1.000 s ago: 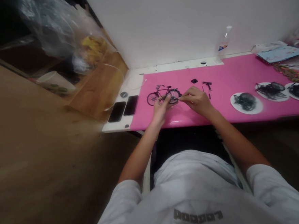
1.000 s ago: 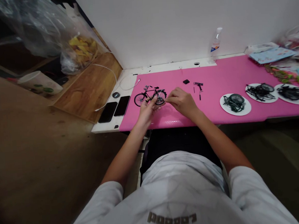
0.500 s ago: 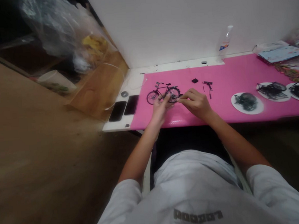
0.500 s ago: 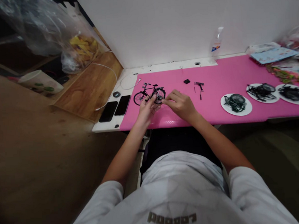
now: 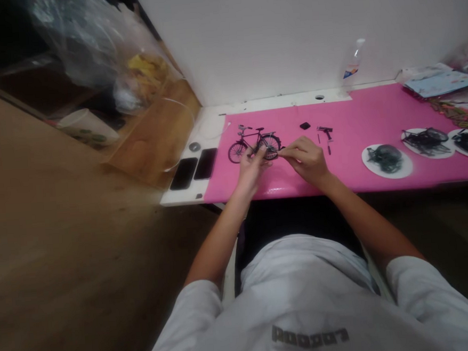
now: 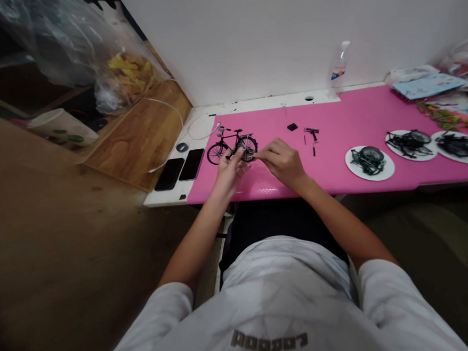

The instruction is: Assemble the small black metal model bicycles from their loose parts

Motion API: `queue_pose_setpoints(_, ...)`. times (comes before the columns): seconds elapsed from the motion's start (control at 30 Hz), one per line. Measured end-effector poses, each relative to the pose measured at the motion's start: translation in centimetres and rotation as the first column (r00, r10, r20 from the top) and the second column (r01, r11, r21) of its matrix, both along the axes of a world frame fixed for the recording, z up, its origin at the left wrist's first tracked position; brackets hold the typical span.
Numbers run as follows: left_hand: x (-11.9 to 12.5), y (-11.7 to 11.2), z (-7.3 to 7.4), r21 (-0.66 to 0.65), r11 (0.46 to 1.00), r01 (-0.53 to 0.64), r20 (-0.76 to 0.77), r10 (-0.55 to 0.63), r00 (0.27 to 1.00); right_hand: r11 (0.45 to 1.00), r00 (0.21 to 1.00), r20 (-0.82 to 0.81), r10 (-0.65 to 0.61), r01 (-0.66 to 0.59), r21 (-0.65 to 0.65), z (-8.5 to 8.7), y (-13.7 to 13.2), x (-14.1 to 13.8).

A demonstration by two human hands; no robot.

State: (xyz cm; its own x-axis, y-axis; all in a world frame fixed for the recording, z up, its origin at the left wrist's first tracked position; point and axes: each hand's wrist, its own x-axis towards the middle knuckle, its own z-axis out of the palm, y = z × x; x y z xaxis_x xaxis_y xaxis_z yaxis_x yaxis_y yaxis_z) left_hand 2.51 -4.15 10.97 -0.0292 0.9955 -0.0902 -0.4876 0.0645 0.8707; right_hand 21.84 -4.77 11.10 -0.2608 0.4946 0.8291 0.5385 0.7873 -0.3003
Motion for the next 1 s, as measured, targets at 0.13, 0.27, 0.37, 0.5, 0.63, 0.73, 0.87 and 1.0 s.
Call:
queue_pose_setpoints(0.13,0.2,-0.1,0.1,0.012,0.999,-0.041,-0.012,0.041,0.999,0.999,0.999,-0.038,-0.010,0.008,-0.052,0.0,-0.2,-0.3)
queue_pose_setpoints(0.27,0.2,-0.2,-0.1,0.033,0.998,-0.046,-0.025,0.046,0.999,0.997,0.995,-0.104,-0.001,-0.007,-0.075,-0.2,-0.3,-0.6)
queue_pose_setpoints(0.37,0.1,-0.1,-0.2,0.037,0.998,-0.051,-0.030,0.053,0.998,0.998,0.990,-0.138,0.012,-0.021,-0.062,-0.4,-0.3,-0.7)
queue_pose_setpoints(0.5,0.1,-0.1,-0.2,0.031,0.998,-0.056,-0.033,0.057,0.998,0.995,0.990,-0.138,0.017,-0.030,-0.091,-0.7,-0.1,-0.7)
queue_pose_setpoints(0.63,0.0,-0.1,-0.2,0.028,0.998,-0.053,-0.029,0.054,0.998,0.994,0.989,-0.150,0.010,-0.027,-0.109,-1.0,-0.1,-0.8)
queue_pose_setpoints(0.73,0.0,-0.1,-0.4,0.044,0.998,-0.046,-0.016,0.046,0.999,0.993,0.989,-0.145,-0.013,-0.004,-0.122,-1.1,-0.1,-0.9)
queue_pose_setpoints(0.87,0.0,-0.1,-0.4,0.080,0.996,-0.046,-0.011,0.047,0.999,0.993,0.989,-0.148,-0.027,0.009,-0.122,-1.2,-0.3,-1.0)
queue_pose_setpoints(1.0,0.0,-0.3,-0.3,0.098,0.993,-0.060,-0.041,0.065,0.997,0.994,0.985,-0.169,-0.015,-0.004,-0.110,-1.2,-0.4,-1.1)
